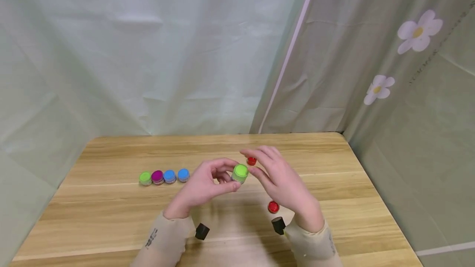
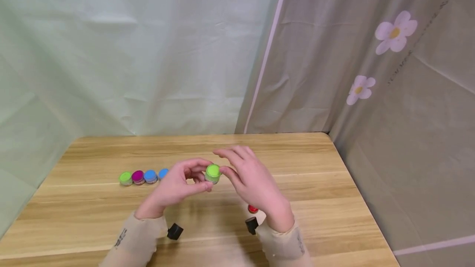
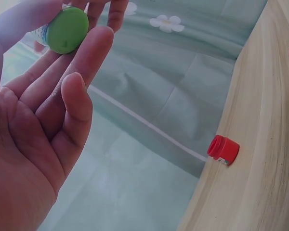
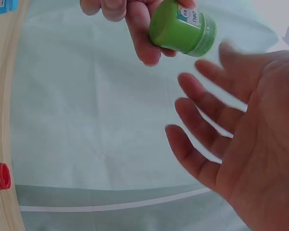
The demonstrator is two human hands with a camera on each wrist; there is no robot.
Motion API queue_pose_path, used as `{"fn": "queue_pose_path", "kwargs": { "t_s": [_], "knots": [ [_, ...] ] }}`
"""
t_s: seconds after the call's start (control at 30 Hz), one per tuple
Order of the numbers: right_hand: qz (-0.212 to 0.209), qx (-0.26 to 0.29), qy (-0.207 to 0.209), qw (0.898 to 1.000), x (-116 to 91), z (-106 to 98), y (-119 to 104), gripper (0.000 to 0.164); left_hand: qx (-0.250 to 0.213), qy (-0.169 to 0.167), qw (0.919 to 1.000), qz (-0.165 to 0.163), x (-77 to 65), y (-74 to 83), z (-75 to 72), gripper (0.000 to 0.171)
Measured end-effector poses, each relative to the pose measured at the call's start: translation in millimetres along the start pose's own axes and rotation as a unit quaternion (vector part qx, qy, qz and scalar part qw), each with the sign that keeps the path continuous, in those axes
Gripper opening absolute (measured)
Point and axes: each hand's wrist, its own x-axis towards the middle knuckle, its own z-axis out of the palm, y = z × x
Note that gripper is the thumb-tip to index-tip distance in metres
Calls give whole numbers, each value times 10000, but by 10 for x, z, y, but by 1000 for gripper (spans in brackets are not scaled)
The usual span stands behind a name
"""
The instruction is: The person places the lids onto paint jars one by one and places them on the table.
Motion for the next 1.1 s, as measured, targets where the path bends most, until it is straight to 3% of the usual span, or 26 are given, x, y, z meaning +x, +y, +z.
{"fn": "queue_pose_path", "kwargs": {
  "t_s": [0.2, 0.4, 0.83, 1.1],
  "knots": [
    [-825, 100, -211, 9963, 13, -1, 30, 40, -72, -15, 9999, 92, 0, -17, -14, 39],
    [-827, 298, -473, 9950, -9, -22, -12, 44, -75, 1, 9999, 74, -4, -18, -28, 39],
    [-1303, 164, -345, 9907, 50, 8, -38, 44, -85, 44, 9996, 255, -8, -17, -39, 39],
    [-1181, -12, -232, 9927, 18, 39, -31, 44, -47, 35, 9996, 280, -10, -19, -19, 36]
  ]
}}
